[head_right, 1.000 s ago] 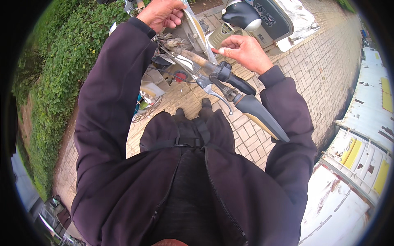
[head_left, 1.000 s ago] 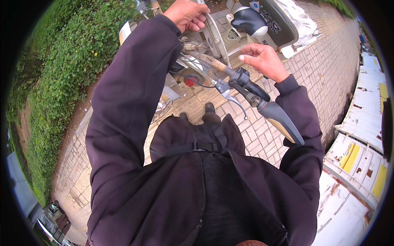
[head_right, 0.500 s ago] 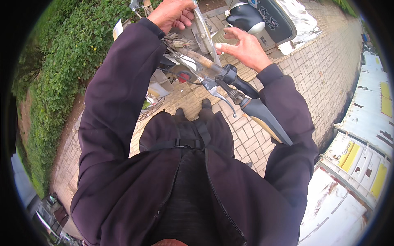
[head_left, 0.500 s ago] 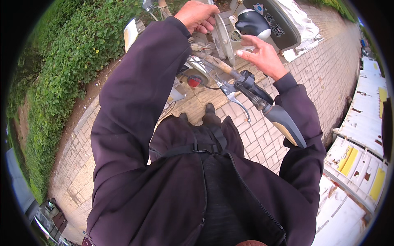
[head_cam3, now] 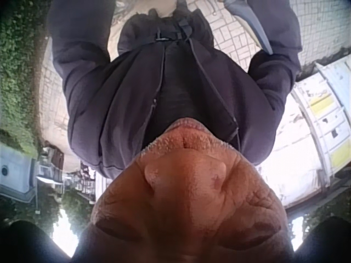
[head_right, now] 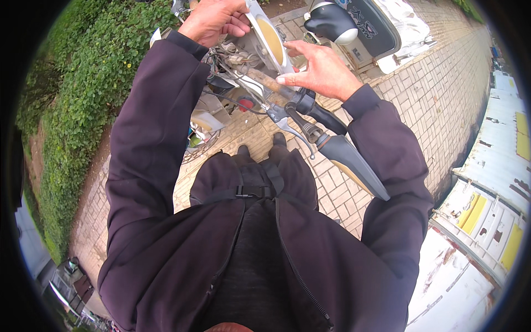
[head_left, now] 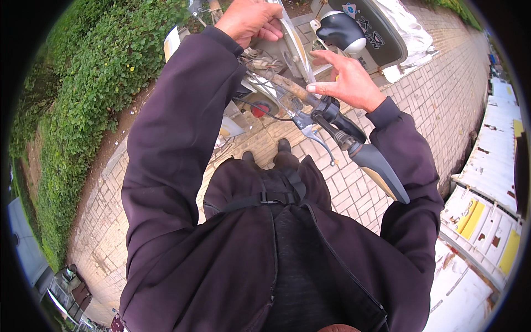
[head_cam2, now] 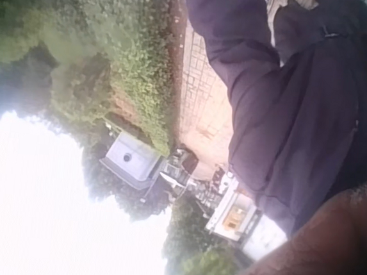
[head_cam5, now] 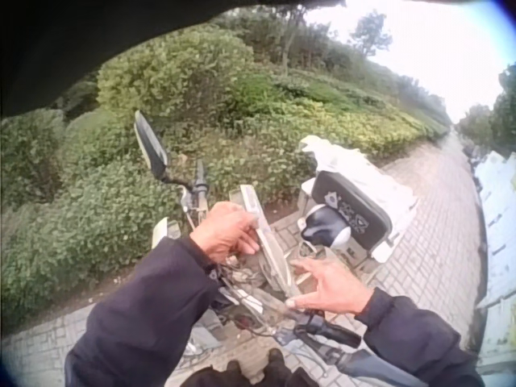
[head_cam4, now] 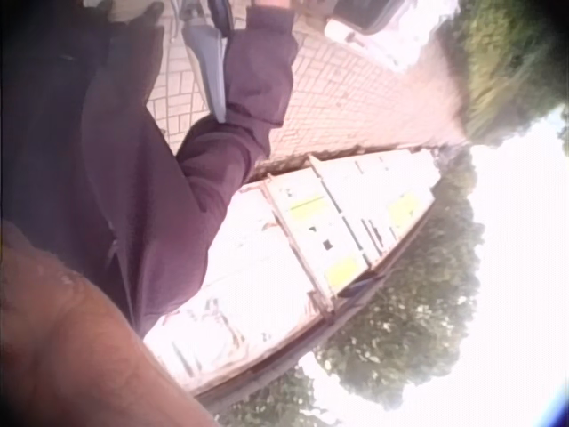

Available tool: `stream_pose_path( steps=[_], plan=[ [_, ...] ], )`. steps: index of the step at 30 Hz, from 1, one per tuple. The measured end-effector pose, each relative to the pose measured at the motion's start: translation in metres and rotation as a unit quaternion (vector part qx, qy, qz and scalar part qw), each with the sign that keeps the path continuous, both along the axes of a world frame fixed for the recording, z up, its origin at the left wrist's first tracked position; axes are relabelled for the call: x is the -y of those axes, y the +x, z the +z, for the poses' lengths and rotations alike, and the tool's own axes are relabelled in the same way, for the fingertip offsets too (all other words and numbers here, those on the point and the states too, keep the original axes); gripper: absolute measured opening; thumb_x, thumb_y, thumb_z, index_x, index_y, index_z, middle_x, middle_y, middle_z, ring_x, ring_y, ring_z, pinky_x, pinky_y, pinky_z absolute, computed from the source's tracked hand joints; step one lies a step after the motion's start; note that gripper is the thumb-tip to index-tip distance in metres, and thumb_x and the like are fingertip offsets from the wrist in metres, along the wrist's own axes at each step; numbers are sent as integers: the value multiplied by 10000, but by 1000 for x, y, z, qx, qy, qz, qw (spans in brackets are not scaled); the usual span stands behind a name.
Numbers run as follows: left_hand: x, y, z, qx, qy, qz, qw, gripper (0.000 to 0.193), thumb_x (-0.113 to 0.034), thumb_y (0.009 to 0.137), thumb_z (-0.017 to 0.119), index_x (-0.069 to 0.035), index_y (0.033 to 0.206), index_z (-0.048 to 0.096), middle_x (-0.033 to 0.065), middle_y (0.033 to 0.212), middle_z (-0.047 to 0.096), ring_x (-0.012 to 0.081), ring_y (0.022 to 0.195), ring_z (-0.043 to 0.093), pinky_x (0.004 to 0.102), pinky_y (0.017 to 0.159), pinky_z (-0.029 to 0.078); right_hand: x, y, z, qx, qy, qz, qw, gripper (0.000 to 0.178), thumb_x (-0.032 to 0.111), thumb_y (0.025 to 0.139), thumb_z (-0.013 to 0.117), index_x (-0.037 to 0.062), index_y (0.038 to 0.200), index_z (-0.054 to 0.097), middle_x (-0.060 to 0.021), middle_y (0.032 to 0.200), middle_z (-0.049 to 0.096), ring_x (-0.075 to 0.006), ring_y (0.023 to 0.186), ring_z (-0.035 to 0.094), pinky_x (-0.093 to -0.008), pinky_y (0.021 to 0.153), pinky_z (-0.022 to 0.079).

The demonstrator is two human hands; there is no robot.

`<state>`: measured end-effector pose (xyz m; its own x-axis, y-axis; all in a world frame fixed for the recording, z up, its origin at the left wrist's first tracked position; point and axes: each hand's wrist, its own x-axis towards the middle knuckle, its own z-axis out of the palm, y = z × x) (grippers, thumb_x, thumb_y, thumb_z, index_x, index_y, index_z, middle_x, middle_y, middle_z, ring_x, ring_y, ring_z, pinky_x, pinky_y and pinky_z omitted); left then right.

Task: The person removes the scooter dashboard cover, disconnects wiring, and uses a screwdriver to adjust internal components. The person then reattaches the cover and secures it.

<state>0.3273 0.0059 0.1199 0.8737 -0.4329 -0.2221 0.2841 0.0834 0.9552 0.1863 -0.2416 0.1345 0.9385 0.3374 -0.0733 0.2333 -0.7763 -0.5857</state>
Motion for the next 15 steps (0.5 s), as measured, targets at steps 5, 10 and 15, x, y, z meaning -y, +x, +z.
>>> stream_pose_path(
  steps=[5, 10, 15],
  plan=[
    [-12, -1, -9, 0, -81, 5, 997, 179, -103, 970, 603, 66, 953, 661, 171, 796, 697, 258, 632, 724, 324, 511, 613, 20, 1, 1, -19, 10, -44, 999, 615, 447, 874, 801, 18, 1297, 676, -147, 1165, 727, -211, 805, 669, -348, 733, 535],
    [-6, 9, -9, -35, -86, -21, 995, 283, -123, 928, 686, 89, 1108, 635, 187, 927, 697, 259, 764, 740, 318, 632, 631, 40, 21, -52, -237, 115, -140, 955, 644, 531, 972, 679, -53, 1241, 679, -162, 1084, 735, -114, 504, 537, -285, 464, 449],
    [2, -4, 1, -17, -76, 57, 995, 156, 9, 907, 643, 135, 999, 644, 182, 873, 689, 227, 678, 728, 271, 529, 605, 49, 26, -124, -413, 225, -131, 873, 711, 609, 1014, 546, -45, 1274, 645, -182, 1178, 711, -183, 675, 632, -306, 640, 516]
  ],
)
